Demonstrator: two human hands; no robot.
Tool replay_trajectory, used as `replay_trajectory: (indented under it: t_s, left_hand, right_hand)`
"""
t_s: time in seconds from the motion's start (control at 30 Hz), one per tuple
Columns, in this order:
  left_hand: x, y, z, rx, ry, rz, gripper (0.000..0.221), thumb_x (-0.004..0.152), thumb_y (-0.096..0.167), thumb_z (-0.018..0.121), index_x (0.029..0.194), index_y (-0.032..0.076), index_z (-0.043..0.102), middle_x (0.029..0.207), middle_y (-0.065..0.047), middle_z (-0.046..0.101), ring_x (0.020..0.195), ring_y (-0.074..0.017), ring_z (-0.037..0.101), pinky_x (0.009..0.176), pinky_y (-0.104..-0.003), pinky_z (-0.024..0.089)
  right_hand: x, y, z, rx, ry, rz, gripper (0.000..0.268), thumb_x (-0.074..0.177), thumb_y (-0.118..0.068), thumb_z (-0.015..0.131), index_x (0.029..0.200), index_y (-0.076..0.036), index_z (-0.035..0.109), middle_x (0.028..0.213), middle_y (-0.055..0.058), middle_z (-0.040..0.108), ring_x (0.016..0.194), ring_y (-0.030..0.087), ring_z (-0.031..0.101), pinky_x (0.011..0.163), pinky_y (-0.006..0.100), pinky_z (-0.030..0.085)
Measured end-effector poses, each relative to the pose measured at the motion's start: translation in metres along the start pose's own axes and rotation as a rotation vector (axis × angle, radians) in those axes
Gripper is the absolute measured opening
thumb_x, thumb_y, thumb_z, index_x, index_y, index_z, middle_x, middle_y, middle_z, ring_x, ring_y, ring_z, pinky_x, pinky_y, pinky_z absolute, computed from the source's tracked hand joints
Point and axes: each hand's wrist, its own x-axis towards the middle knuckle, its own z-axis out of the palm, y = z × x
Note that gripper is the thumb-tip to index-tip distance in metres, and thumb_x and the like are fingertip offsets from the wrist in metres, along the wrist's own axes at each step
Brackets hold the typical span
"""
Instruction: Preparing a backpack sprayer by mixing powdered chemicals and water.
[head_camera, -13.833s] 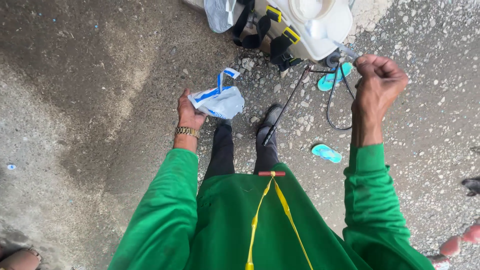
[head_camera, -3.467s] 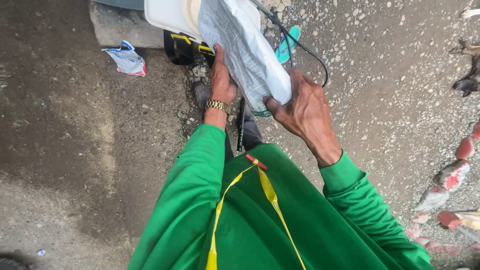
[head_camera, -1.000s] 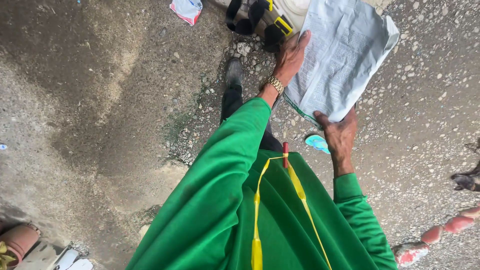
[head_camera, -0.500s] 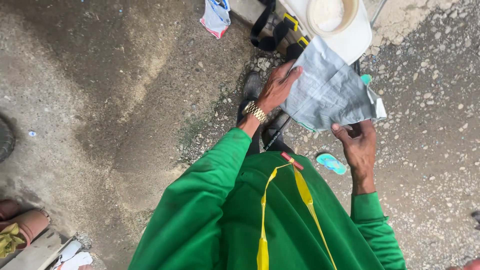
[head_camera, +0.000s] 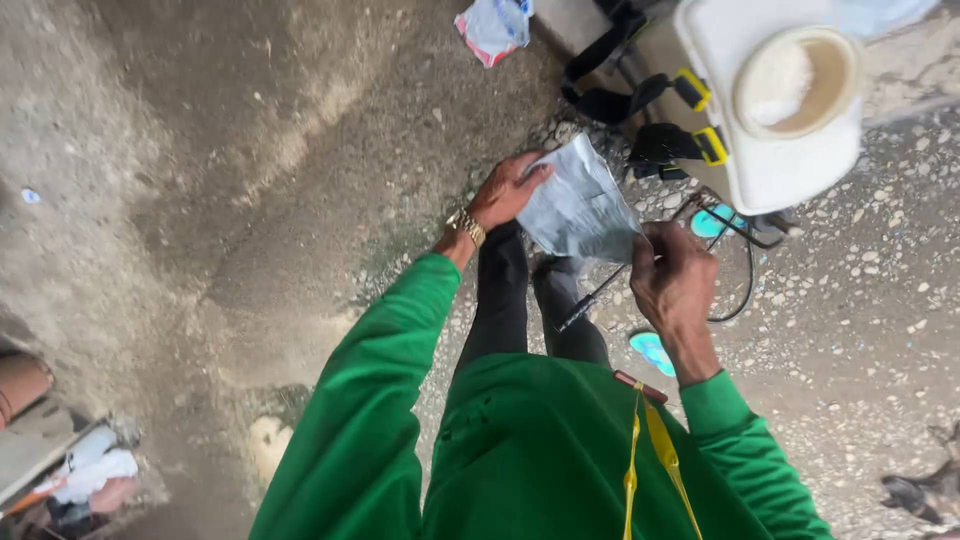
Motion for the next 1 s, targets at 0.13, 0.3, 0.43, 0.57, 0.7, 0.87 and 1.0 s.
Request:
replay_trajectory:
  t_s: [0.13,0.3,0.43,0.57,0.7,0.87,1.0]
  left_hand:
    - [0.045,-0.088,-0.028,0.044,-0.054,0.065,0.043,0.1,0.038,0.06,0.13,0.009,0.066,0.127,-0.017,0.07,0.117,-0.034,0.066,0.099,-0.041,0.051]
    - [0.143,-0.18,-0.073,0.27,0.078,0.082,0.036,0.095,0.014,0.06,0.13,0.013,0.067,0.127,-0.013,0.07,0.11,-0.0301,0.069,0.093,-0.041,0.055]
    - [0.238,-0.207,-0.1,0.742,0.433,0.381,0.026,0.087,0.003,0.065,0.112,0.004,0.069,0.088,-0.016,0.07,0.076,-0.032,0.068,0.066,-0.046,0.053]
    - [0.337,-0.305,-0.075,0.99,0.222,0.172,0.013,0.1,0.017,0.062,0.093,0.008,0.069,0.075,-0.016,0.066,0.065,-0.0278,0.065,0.055,-0.044,0.046]
    - [0.337,-0.338,-0.085,1.021,0.205,0.099,0.018,0.103,0.019,0.061,0.092,0.007,0.069,0.071,-0.014,0.065,0.061,-0.0259,0.064,0.052,-0.042,0.047]
    - [0.314,-0.34,-0.092,1.036,0.165,0.029,0.024,0.106,0.022,0.06,0.091,0.006,0.07,0.067,-0.011,0.064,0.056,-0.0241,0.064,0.049,-0.04,0.047]
    - [0.277,-0.294,-0.119,0.975,0.258,0.049,0.023,0.103,0.025,0.062,0.093,0.007,0.071,0.065,-0.01,0.066,0.054,-0.0233,0.065,0.047,-0.039,0.049]
  right_hand:
    - [0.025,0.035,0.111,-0.071,-0.023,-0.062,0.008,0.094,-0.003,0.064,0.099,-0.005,0.069,0.084,0.014,0.075,0.063,0.021,0.07,0.052,0.036,0.057]
    - [0.08,0.08,0.222,0.0,-0.05,0.068,0.008,0.101,-0.002,0.057,0.098,-0.004,0.065,0.078,0.012,0.072,0.047,0.015,0.06,0.037,0.03,0.049]
    - [0.121,0.089,0.241,-0.033,-0.038,0.142,0.008,0.105,-0.004,0.059,0.099,-0.004,0.064,0.074,0.01,0.073,0.048,0.017,0.06,0.042,0.032,0.047]
    - [0.152,0.09,0.25,0.005,0.085,0.003,0.002,0.101,-0.005,0.066,0.103,-0.005,0.065,0.075,0.012,0.072,0.063,0.019,0.07,0.057,0.033,0.054]
    - [0.167,0.113,0.283,0.083,0.072,0.078,0.005,0.101,-0.005,0.065,0.105,-0.004,0.063,0.082,0.015,0.073,0.069,0.023,0.074,0.061,0.035,0.057]
    - [0.165,0.149,0.314,0.094,-0.009,0.188,0.006,0.1,-0.006,0.06,0.106,-0.004,0.059,0.078,0.016,0.071,0.067,0.029,0.069,0.059,0.04,0.051]
    - [0.162,0.168,0.327,0.025,0.085,0.13,0.011,0.099,-0.013,0.067,0.108,-0.009,0.061,0.087,0.015,0.071,0.077,0.03,0.071,0.067,0.041,0.054]
